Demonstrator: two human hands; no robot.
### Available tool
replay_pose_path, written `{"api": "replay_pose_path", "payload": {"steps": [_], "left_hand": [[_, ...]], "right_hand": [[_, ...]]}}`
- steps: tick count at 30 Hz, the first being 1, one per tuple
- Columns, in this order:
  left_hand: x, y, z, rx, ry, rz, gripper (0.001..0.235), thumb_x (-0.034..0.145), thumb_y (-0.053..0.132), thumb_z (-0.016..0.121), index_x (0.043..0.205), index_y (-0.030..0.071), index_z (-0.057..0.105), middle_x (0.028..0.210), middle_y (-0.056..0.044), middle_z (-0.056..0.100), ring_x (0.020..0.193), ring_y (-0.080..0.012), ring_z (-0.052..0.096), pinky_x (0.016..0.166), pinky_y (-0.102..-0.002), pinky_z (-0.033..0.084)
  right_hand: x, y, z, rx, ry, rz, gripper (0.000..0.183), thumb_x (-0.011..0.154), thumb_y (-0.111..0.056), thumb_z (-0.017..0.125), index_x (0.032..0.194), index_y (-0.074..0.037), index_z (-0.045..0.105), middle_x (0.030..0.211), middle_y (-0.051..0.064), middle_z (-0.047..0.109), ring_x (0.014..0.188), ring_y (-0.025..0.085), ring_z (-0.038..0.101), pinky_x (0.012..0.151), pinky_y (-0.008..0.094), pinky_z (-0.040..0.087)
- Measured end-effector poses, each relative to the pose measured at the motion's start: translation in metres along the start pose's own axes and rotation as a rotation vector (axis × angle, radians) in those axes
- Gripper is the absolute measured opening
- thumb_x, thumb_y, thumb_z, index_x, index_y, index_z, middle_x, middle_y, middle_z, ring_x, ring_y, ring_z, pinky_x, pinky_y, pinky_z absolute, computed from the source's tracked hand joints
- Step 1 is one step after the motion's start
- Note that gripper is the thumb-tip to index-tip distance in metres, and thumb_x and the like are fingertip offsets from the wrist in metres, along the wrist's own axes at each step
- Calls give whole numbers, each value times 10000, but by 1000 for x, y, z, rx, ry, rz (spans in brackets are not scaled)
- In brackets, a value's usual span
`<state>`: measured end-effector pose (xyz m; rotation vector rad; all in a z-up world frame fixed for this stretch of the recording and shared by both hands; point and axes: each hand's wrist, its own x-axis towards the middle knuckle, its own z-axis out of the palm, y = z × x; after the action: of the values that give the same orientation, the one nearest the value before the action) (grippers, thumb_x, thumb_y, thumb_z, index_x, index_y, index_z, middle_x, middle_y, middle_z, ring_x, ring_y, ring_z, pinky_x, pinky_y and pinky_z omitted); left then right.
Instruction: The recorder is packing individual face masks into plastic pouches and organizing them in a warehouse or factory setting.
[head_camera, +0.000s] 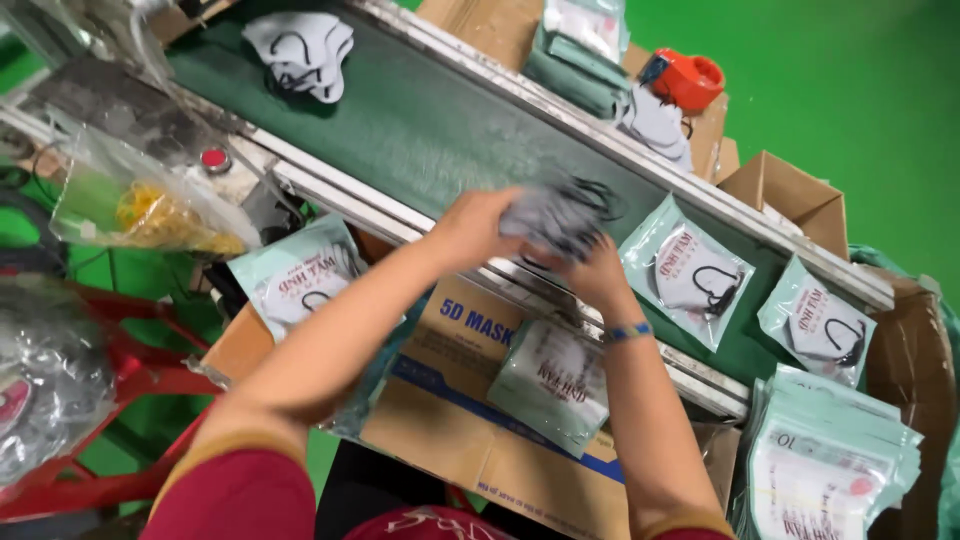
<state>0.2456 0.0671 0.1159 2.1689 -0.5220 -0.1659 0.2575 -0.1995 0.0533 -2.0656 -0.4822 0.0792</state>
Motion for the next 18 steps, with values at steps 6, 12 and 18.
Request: {"api": "replay_pose_path", "payload": {"steps": [6,12,18], "left_hand": [[-85,16,59,-833,23,529,944,880,102,864,1653,96,322,1636,-202,430,1510,-284,432,1251,-405,372],[-170,53,109,-580,221,562,656,874,-18,826,1460,64,544,1516,-222,541,1470,-349,429,1230,-455,380],[-228,63,83,-798,-243,246,460,894,141,791,1298,-17,637,1287,-126,727,1163,-213,702,1035,-367,556]], "right_hand": [[-105,-107,43,443,308,-8,575,869,-81,794,1379,25,553,1296,121,650,1150,239,650,959,408,567],[-202,-100,57,520,93,84,529,923,-74,741,1422,1,582,1360,104,650,1229,225,620,1000,387,541],[-248,-83,42,-116,95,-5,449,831,-87,695,1278,-50,696,1216,120,685,1119,275,670,908,366,566]]}}
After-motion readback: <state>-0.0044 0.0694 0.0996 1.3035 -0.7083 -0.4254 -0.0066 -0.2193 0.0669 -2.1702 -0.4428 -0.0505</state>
